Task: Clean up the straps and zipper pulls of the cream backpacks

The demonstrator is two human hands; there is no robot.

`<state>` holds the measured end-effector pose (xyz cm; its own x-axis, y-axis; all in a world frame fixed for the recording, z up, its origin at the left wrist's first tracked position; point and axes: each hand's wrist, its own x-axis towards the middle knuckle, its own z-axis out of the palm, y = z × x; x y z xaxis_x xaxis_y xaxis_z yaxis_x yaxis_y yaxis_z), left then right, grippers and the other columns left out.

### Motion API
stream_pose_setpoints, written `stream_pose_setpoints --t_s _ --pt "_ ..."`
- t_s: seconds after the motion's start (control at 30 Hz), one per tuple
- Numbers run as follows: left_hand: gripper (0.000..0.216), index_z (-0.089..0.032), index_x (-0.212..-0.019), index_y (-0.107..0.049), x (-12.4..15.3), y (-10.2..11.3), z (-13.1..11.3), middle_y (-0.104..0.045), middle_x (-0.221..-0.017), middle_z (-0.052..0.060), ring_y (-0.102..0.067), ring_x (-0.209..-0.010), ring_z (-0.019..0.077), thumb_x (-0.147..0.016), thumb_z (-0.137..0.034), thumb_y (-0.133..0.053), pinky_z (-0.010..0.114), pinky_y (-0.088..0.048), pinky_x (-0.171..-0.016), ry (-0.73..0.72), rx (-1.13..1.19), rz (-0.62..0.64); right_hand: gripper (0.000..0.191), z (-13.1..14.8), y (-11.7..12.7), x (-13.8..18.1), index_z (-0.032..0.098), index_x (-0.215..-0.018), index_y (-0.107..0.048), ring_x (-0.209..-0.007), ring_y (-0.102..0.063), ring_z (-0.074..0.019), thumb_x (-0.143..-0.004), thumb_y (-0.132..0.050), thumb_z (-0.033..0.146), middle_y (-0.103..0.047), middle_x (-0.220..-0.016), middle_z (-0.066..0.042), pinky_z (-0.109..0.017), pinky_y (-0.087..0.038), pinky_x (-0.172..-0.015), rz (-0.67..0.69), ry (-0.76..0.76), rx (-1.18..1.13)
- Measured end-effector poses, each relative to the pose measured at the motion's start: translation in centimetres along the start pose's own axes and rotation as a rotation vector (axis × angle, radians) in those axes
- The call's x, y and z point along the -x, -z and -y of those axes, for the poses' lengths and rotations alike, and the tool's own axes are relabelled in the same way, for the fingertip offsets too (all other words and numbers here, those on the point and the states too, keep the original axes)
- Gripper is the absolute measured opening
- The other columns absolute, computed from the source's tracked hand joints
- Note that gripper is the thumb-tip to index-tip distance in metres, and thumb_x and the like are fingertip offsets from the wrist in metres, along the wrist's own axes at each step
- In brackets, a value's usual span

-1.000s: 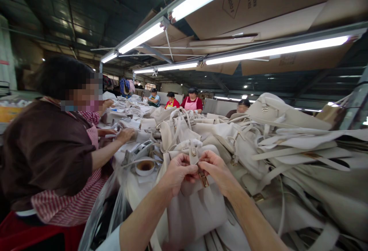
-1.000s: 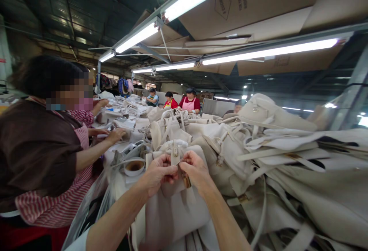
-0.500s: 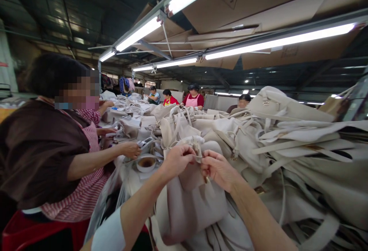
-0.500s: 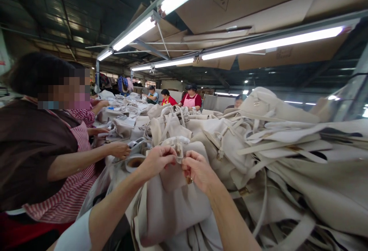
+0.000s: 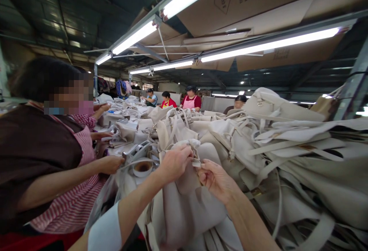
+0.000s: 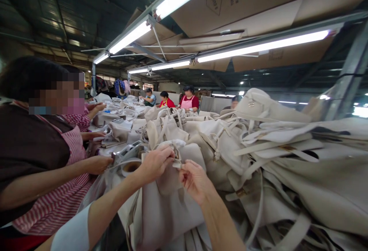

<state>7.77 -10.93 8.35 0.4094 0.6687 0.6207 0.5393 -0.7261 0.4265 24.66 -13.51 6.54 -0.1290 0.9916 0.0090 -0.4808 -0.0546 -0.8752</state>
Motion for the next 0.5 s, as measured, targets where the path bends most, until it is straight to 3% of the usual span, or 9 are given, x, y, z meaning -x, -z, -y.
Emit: stream_pose_setpoints --t_s 0.13,0.27,0.43,0.5 --pt "0.015 -0.020 -0.082 -0.060 -0.3 -0.7 -1.3 -0.062 -0.086 0.004 -0.057 -0.083 0.0195 -0.088 -0.013 -0.049 0.030 -0.041 -0.075 0.074 -0.055 -0.103 0.035 -1.6 -0.7 0.2 0.022 -0.060 -0.043 -0.050 -0.036 -0.0073 -0.050 -0.077 0.022 -0.041 -0.055 0.008 -0.020 -0.043 -0.047 -0.020 0.102 0.127" --pt "0.016 -0.019 -0.080 -0.061 -1.0 -1.6 -2.4 -0.063 -0.087 0.005 -0.058 -0.082 0.0201 -0.089 -0.014 -0.049 0.030 -0.041 -0.072 0.182 -0.147 -0.161 0.023 -2.2 -1.2 0.0 0.023 -0.060 -0.043 -0.052 -0.043 -0.0105 -0.056 -0.066 0.026 -0.043 -0.055 0.007 -0.024 -0.047 -0.049 -0.132 0.258 0.354" --pt "0.013 -0.020 -0.082 -0.061 -1.5 -1.4 -2.1 -0.064 -0.091 0.006 -0.059 -0.084 0.0212 -0.090 -0.017 -0.052 0.030 -0.041 -0.073 0.012 -0.222 -0.029 0.020 -1.3 -0.9 0.4 0.024 -0.060 -0.043 -0.047 -0.048 -0.0120 -0.055 -0.061 0.030 -0.044 -0.052 0.007 -0.025 -0.044 -0.045 -0.163 0.256 0.531" --pt "0.014 -0.020 -0.083 -0.060 -1.8 -1.0 -1.7 -0.064 -0.090 0.005 -0.059 -0.084 0.0205 -0.092 -0.016 -0.049 0.030 -0.041 -0.074 0.066 -0.159 -0.089 0.017 -1.9 -0.9 1.0 0.024 -0.058 -0.043 -0.047 -0.047 -0.0120 -0.055 -0.059 0.028 -0.042 -0.052 0.007 -0.025 -0.046 -0.044 -0.097 0.238 0.603"
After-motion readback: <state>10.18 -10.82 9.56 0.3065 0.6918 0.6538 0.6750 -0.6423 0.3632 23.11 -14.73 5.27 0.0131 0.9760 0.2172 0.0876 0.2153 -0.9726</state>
